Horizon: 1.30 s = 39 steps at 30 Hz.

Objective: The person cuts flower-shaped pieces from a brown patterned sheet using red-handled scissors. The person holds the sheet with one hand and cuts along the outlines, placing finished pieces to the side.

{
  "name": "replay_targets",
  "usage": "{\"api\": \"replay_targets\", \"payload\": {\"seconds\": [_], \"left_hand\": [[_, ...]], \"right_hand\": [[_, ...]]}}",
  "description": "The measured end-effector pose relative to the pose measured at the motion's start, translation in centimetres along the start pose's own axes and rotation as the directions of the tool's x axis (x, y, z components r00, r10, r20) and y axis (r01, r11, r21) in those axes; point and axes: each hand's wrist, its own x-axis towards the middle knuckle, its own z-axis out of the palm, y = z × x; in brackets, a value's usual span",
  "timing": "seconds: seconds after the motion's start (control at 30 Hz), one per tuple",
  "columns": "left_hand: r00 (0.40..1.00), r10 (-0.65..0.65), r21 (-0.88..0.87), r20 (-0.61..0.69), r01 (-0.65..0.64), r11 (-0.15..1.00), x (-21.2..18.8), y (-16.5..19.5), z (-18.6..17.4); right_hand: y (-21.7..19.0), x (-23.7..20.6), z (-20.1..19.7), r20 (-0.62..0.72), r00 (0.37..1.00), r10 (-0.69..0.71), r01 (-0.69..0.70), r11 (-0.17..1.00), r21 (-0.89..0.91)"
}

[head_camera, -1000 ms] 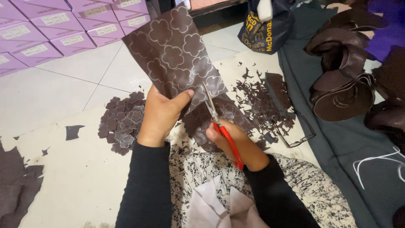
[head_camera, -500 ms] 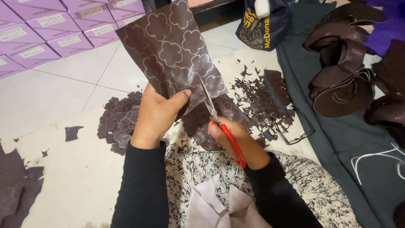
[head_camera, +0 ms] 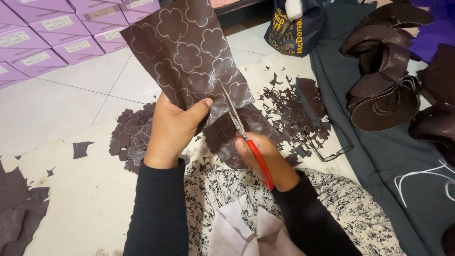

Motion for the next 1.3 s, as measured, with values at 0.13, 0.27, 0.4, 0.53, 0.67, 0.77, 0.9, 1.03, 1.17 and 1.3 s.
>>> {"api": "replay_targets", "payload": {"seconds": [0.13,0.27,0.4,0.53,0.67,0.77,0.9,1.03,1.17,1.3], "left_hand": [[0.999,-0.034,-0.006,-0.003,0.034,0.999,-0.1,0.3,-0.1],[1.0,-0.031,0.002,0.004,0.031,1.0,0.0,0.4,-0.2],[0.999,-0.036,-0.009,0.005,0.036,0.999,-0.1,0.3,-0.3],[0.999,-0.036,-0.019,0.001,0.036,0.999,-0.2,0.0,-0.2],[0.998,-0.06,0.008,-0.001,0.06,0.998,-0.3,-0.3,-0.1],[0.998,-0.058,0.035,0.029,0.057,0.998,-0.3,-0.4,-0.1],[0.998,-0.064,-0.02,0.006,0.064,0.998,-0.4,-0.6,0.2],[0.996,-0.084,-0.036,-0.026,0.083,0.996,-0.5,-0.7,0.3],[0.992,-0.115,-0.067,-0.058,0.111,0.992,-0.7,-0.8,0.4],[0.993,-0.097,-0.152,-0.069,0.086,0.985,-0.6,-0.9,0.5]], "right_hand": [[0.2,-0.2,-0.2,-0.013,1.0,-0.019,0.018,0.999,-0.048],[0.2,-0.1,-0.3,-0.017,0.995,-0.101,0.098,0.984,-0.152],[0.2,-0.1,-0.1,-0.032,0.992,-0.123,0.117,0.981,-0.155],[0.1,-0.1,0.4,-0.022,0.995,0.092,-0.091,0.994,0.059],[0.0,0.3,0.7,-0.001,0.999,0.035,-0.035,0.999,0.027],[-0.1,0.3,0.8,-0.013,1.0,0.01,-0.009,1.0,0.03],[0.1,0.2,1.5,-0.067,0.998,-0.013,0.015,0.999,0.042],[0.5,0.3,1.7,-0.076,0.997,-0.026,0.029,0.999,0.036],[0.9,0.6,1.8,-0.094,0.995,-0.046,0.044,0.999,-0.025],[0.6,0.6,1.7,-0.061,0.998,-0.022,0.023,0.999,0.026]]}}
